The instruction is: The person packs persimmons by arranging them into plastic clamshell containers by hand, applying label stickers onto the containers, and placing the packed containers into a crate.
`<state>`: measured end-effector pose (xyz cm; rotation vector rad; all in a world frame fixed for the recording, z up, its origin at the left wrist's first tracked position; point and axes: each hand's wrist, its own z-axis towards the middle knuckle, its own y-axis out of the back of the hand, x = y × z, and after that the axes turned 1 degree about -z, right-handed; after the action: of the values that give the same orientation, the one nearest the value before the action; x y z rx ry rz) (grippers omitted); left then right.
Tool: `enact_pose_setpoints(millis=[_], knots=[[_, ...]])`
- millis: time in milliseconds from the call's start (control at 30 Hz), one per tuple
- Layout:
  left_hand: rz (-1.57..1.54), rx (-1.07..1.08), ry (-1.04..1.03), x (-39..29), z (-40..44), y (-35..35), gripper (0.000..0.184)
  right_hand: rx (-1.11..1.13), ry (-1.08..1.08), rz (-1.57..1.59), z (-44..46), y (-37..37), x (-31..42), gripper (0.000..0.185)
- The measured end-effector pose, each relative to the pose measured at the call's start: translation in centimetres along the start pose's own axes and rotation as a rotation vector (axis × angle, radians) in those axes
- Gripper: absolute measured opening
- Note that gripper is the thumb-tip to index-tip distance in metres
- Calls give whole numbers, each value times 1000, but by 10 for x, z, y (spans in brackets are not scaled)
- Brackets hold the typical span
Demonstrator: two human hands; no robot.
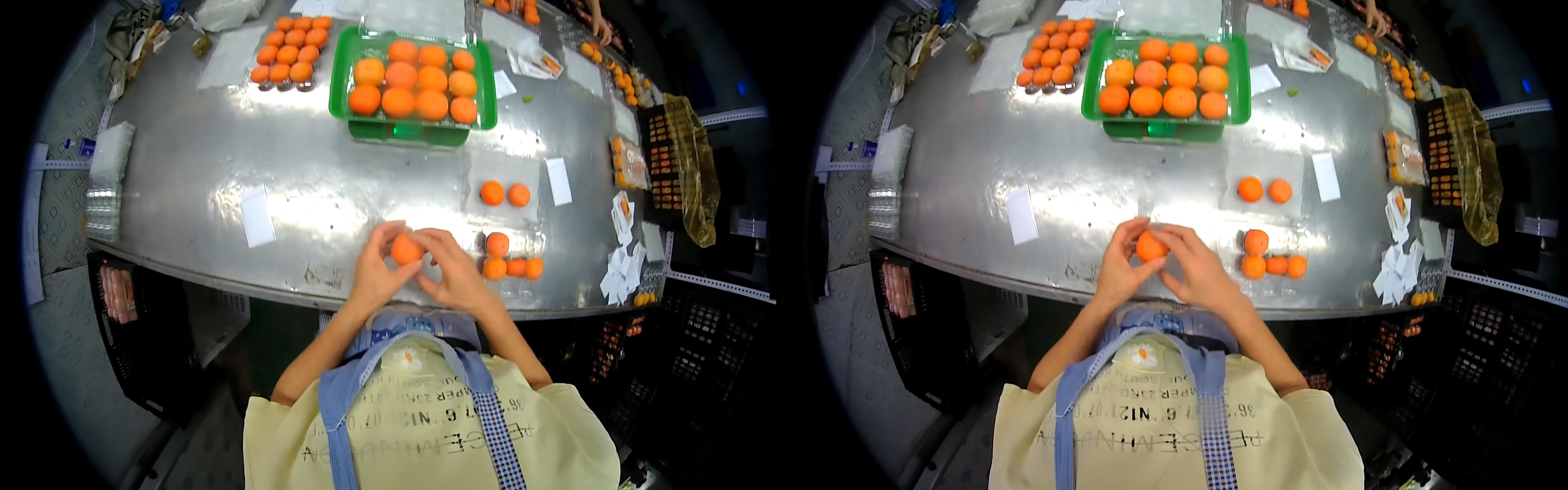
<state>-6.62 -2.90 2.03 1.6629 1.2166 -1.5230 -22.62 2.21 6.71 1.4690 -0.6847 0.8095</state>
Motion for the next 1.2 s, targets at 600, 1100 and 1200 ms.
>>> enact_pose_setpoints(millis=[600,1100,1200], knots=[[75,250,60,-25,26,44,95,568,-141,244,70,16,4,64],[-200,36,25,-29,40,100,79,528,153,-36,191,59,32,48],[-68,-183,100,-2,32,122,64,174,169,-189,253,75,6,55]])
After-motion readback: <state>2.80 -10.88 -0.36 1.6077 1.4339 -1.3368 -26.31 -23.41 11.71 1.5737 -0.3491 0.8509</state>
